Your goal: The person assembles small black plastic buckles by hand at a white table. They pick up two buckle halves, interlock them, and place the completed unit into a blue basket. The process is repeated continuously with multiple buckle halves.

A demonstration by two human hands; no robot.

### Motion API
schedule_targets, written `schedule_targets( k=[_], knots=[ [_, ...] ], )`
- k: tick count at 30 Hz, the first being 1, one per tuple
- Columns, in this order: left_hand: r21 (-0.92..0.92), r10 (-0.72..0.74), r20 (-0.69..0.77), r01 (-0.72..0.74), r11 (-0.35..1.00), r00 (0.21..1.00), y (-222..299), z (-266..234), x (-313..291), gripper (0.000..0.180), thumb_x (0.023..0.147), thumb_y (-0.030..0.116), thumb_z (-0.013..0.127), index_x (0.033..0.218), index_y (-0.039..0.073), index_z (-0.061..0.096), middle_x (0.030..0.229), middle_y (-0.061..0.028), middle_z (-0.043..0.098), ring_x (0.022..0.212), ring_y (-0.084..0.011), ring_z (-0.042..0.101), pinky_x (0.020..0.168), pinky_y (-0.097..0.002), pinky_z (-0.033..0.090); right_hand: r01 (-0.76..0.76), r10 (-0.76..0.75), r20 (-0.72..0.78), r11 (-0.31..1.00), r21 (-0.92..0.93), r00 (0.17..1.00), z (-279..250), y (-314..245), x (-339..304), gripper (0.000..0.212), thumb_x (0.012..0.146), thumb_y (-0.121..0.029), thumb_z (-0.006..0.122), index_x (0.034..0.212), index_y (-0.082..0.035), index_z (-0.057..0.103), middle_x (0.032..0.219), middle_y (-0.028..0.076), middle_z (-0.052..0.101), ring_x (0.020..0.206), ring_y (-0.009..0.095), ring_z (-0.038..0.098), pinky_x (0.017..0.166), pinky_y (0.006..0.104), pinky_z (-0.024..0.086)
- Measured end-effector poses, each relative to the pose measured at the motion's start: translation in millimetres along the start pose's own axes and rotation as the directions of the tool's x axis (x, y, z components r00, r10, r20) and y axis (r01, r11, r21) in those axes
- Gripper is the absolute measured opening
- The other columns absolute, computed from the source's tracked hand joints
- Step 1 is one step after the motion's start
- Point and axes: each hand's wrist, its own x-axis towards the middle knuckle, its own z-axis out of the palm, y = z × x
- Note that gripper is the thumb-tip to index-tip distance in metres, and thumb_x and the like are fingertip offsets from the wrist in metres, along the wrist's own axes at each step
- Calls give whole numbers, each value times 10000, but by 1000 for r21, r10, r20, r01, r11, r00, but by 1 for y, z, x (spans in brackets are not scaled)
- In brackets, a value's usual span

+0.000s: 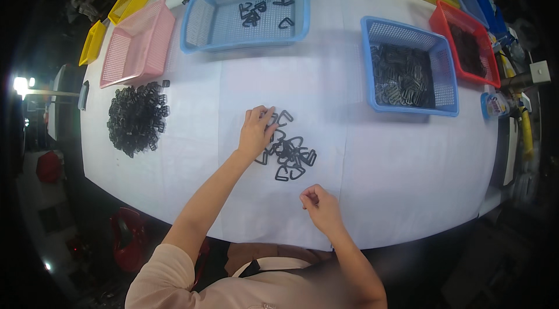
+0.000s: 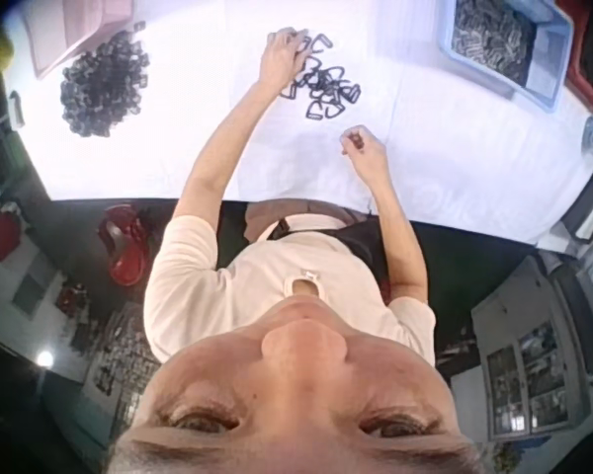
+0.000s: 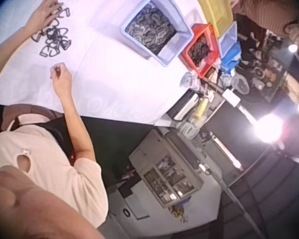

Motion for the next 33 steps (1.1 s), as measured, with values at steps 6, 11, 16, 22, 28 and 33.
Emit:
schedule_targets(
  k=[6, 11, 16, 22, 28, 33],
  knots=[
    [152, 172, -4, -169, 974, 985, -13, 1, -11, 280, 815, 112, 591, 1070, -2, 580, 1005, -108, 579, 929, -250, 536, 736, -326, 493, 77, -72, 50, 993, -91, 996, 8, -18, -5, 90, 845, -88, 590, 854, -2, 566, 737, 47, 610, 651, 105, 599, 595, 227, 460],
    [-493, -502, 304, 584, 645, 810, 37, -48, -21, 220, 874, 161, 560, 989, -25, 588, 825, -95, 645, 731, -200, 648, 607, -294, 512, 202, -207, -101, 977, -61, 973, 6, -30, -21, 140, 841, -129, 595, 910, -7, 588, 726, 76, 623, 626, 138, 601, 589, 255, 462],
    [-683, -378, 598, 696, 221, 707, 112, -112, -84, 276, 897, 189, 543, 1008, -62, 577, 809, -115, 638, 661, -189, 651, 546, -248, 508, 121, -80, -193, 970, 211, 978, 7, -68, -51, 189, 863, -157, 586, 950, 10, 608, 776, 74, 632, 637, 116, 601, 591, 240, 459],
    [-671, -317, 666, 728, 139, 675, 146, -148, -136, 272, 924, 144, 496, 1098, -56, 558, 832, -110, 640, 677, -164, 653, 565, -226, 507, 10, -7, -9, 944, 331, 1000, 16, -70, -83, 177, 867, -141, 594, 891, 34, 613, 722, 71, 624, 647, 119, 601, 596, 226, 459],
    [-655, -319, 707, 755, 42, 631, 159, -166, -167, 330, 931, 159, 491, 1177, -58, 521, 926, -138, 631, 704, -162, 650, 587, -227, 510, -27, 18, 23, 890, 455, 1000, 24, -65, -100, 168, 869, -130, 595, 853, 36, 614, 696, 71, 615, 628, 126, 598, 610, 240, 482],
    [-678, -337, 684, 734, 34, 647, 164, -167, -182, 345, 930, 153, 488, 1206, -53, 504, 932, -146, 640, 696, -151, 646, 595, -227, 509, -72, 37, 91, 901, 427, 995, 21, -63, -108, 163, 880, -124, 574, 878, 33, 618, 731, 83, 620, 648, 135, 607, 619, 252, 489]
  ],
)
